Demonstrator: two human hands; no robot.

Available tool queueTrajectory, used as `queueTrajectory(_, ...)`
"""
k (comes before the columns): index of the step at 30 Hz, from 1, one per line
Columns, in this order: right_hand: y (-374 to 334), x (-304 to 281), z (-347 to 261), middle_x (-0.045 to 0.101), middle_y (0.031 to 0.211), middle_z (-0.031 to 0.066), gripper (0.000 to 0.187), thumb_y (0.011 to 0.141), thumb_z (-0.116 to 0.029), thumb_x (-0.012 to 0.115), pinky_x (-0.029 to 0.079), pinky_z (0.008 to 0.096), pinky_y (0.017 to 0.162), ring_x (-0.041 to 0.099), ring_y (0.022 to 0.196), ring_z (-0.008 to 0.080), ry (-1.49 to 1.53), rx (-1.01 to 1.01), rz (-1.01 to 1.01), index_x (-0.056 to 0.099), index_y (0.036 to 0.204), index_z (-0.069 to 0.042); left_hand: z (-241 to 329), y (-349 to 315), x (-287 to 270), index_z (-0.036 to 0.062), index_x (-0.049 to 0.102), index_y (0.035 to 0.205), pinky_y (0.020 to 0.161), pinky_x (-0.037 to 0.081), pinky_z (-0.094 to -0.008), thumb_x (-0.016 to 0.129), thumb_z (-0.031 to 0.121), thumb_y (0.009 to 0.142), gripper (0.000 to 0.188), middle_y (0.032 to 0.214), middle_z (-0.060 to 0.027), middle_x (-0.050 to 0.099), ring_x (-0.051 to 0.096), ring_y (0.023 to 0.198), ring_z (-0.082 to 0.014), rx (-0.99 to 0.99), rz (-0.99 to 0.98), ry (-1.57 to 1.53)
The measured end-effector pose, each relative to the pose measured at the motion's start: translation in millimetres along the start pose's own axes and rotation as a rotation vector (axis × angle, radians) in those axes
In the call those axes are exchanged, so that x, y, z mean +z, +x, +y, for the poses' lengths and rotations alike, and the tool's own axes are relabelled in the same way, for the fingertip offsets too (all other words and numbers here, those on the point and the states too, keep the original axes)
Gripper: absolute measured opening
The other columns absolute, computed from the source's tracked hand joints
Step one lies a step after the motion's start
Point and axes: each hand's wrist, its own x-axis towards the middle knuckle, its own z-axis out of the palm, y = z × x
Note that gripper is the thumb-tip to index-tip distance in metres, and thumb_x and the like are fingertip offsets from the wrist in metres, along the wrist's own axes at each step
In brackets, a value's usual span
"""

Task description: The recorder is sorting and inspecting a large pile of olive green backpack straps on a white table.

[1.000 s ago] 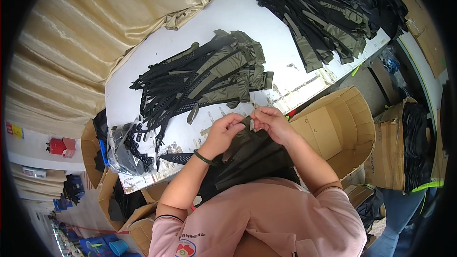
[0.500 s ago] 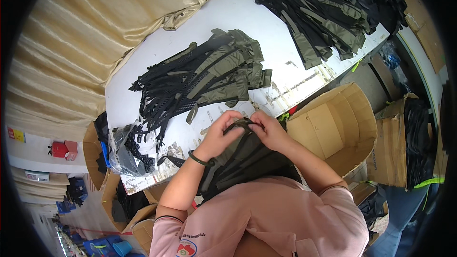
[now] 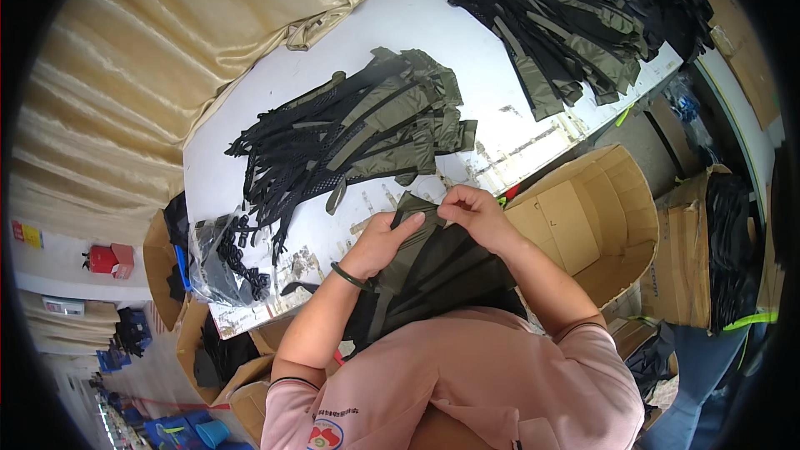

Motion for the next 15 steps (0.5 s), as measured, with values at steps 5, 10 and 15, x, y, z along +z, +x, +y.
queueTrajectory(5, 1, 0, -25, 0.058, 0.078, -0.0012, 0.008, 0.089, -0.009, 0.064, 0.042, 0.0206, 0.067, 0.051, 0.073, 0.0055, 0.311, 0.055, 0.016, 0.060, 0.088, -0.003, 5, -4, -6, -0.0015, 0.066, 0.105, 0.073, 0.048, -0.0231, 0.059, 0.027, 0.095, 0.031, 0.092, -0.0010, 0.067, 0.057, 0.080, -0.0060, 0.011, -0.016, -0.038)
queueTrajectory(10, -1, 10, -13, 0.055, 0.078, -0.0020, 0.016, 0.090, -0.017, 0.064, 0.040, 0.0246, 0.062, 0.050, 0.072, 0.0062, -0.184, -0.206, -0.095, 0.058, 0.092, -0.002, -11, -8, -16, -0.0013, 0.064, 0.103, 0.072, 0.047, -0.0240, 0.063, 0.025, 0.092, 0.029, 0.087, 0.0020, 0.064, 0.053, 0.081, -0.0054, 0.157, -0.260, 0.224)
queueTrajectory(15, -29, -44, -21, 0.052, 0.072, -0.0033, 0.016, 0.090, -0.018, 0.065, 0.042, 0.0252, 0.059, 0.051, 0.066, 0.0094, -0.020, 0.174, 0.033, 0.057, 0.088, -0.005, -66, -41, -70, 0.0011, 0.057, 0.075, 0.055, 0.040, -0.0316, 0.066, 0.024, 0.089, 0.029, 0.063, -0.0040, 0.053, 0.045, 0.062, -0.0097, 0.020, -0.427, 0.818)
